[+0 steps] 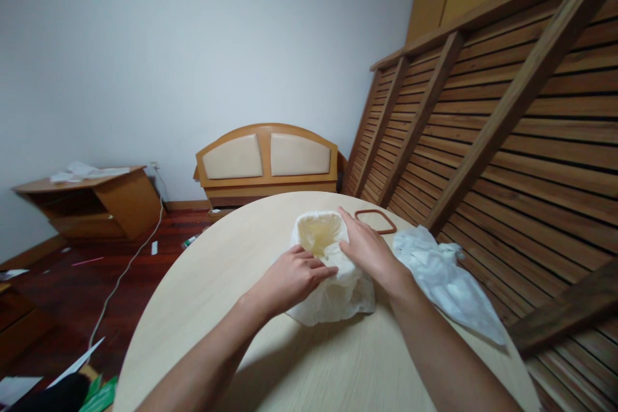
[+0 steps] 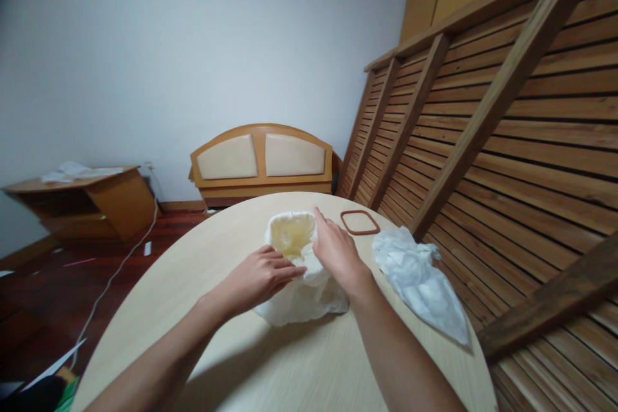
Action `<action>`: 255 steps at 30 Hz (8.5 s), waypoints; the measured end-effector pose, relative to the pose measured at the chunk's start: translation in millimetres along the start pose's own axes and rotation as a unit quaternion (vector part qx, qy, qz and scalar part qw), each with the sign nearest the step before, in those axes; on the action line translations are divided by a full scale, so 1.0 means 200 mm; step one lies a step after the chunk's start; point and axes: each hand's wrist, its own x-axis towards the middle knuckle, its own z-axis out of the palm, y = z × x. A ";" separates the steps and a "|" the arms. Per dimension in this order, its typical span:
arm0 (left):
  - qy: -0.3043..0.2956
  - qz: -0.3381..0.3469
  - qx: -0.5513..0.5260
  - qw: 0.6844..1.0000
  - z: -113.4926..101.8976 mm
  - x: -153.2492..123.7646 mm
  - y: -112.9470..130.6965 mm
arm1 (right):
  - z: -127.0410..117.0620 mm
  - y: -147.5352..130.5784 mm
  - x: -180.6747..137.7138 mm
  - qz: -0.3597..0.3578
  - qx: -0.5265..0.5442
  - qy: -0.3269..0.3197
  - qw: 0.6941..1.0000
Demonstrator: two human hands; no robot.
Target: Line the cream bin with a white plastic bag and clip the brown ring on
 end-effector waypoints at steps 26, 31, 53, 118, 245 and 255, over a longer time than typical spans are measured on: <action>0.114 -0.112 -0.097 0.982 0.05 -0.04 -0.13 | -0.18 -0.03 -0.04 -0.197 0.051 -0.096 0.974; 0.139 -0.135 -0.071 0.978 0.06 -0.05 -0.16 | -0.18 -0.01 -0.03 -0.199 0.035 -0.073 0.977; 0.152 -0.157 -0.124 0.968 0.05 -0.07 -0.21 | -0.11 -0.02 0.01 -0.242 -0.016 -0.035 0.969; 0.099 -0.112 -0.168 0.974 -0.04 -0.08 -0.22 | -0.21 0.11 0.00 -0.167 0.125 -0.071 0.975; 0.202 -0.210 -0.125 0.948 0.06 -0.03 -0.15 | -0.19 0.03 -0.02 -0.056 0.053 -0.019 0.997; 0.172 -0.115 0.005 0.978 0.05 0.00 -0.03 | -0.12 -0.03 0.01 0.048 0.108 0.036 0.992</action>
